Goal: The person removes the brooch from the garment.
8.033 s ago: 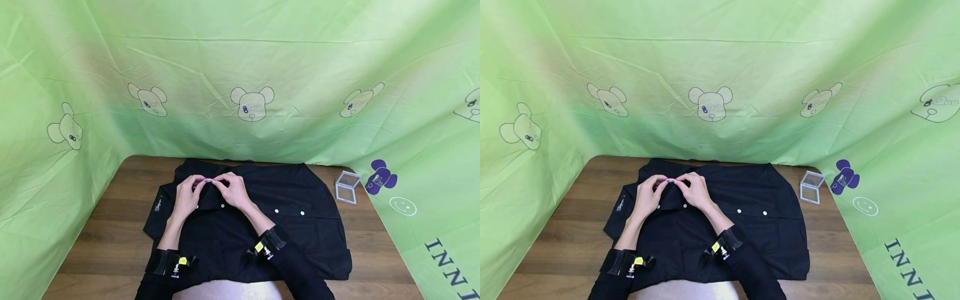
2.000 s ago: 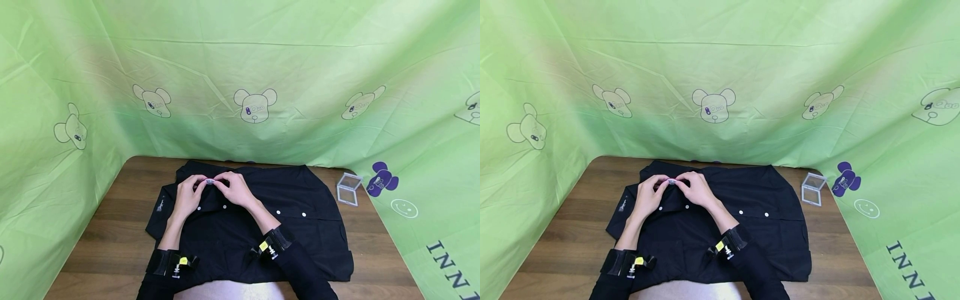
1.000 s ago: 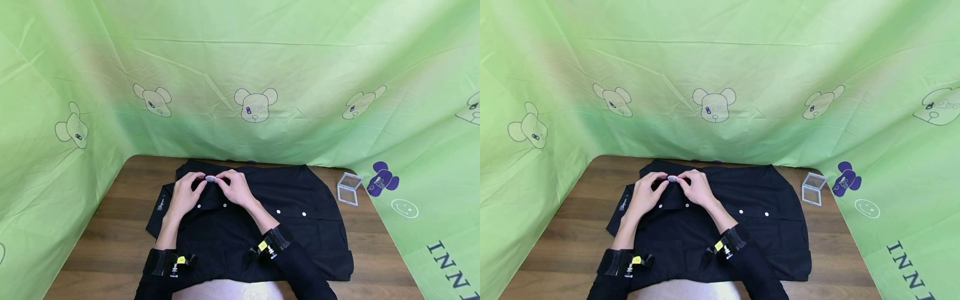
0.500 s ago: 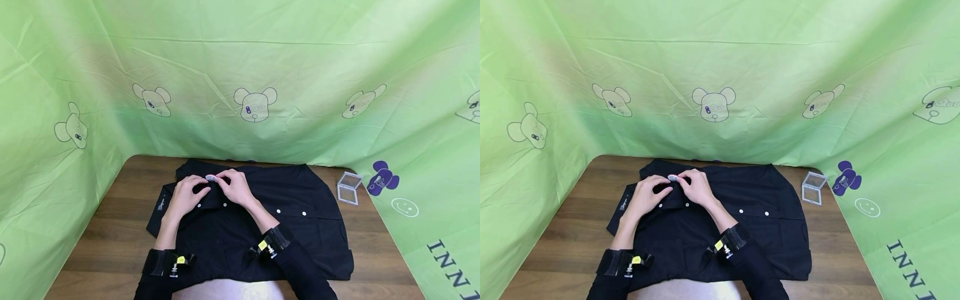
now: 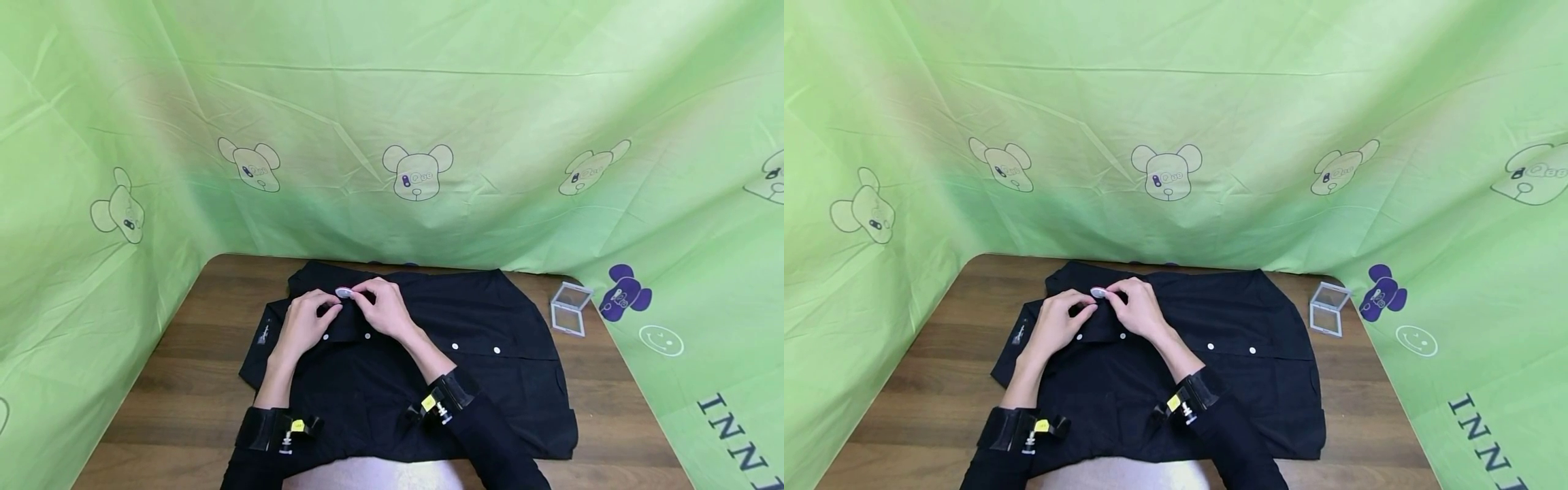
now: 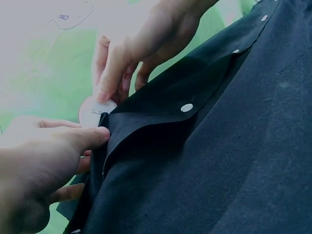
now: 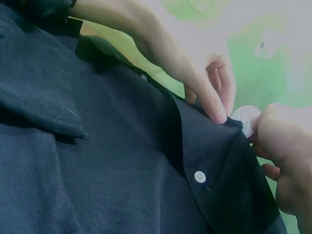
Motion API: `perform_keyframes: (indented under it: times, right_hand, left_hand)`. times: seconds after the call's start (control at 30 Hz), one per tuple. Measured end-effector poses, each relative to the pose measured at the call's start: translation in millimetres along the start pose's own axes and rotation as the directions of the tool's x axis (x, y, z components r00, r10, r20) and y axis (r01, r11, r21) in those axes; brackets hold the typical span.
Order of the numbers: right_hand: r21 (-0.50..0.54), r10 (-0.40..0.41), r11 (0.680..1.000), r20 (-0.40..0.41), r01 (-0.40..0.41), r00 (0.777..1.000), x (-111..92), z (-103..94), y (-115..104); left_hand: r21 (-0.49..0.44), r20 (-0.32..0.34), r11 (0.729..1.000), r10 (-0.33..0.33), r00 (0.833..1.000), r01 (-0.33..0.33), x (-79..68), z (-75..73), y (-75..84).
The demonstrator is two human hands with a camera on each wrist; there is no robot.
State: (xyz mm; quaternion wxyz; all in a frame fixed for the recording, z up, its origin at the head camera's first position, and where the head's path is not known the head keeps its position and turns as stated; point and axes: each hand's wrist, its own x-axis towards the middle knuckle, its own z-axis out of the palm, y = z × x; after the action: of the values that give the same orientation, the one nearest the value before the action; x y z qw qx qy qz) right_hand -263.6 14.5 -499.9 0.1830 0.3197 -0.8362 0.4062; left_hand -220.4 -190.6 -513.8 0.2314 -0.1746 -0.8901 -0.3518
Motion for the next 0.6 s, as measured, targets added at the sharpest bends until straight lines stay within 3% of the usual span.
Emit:
perform_keyframes:
  times: [0.6]
  right_hand:
    - [-0.114,-0.123,0.986,-0.002,0.122,0.992,0.5,2.8,1.5]
  left_hand:
    - [-0.021,0.005,1.0,-0.005,1.0,0.005,0.6,-4.1,-0.2]
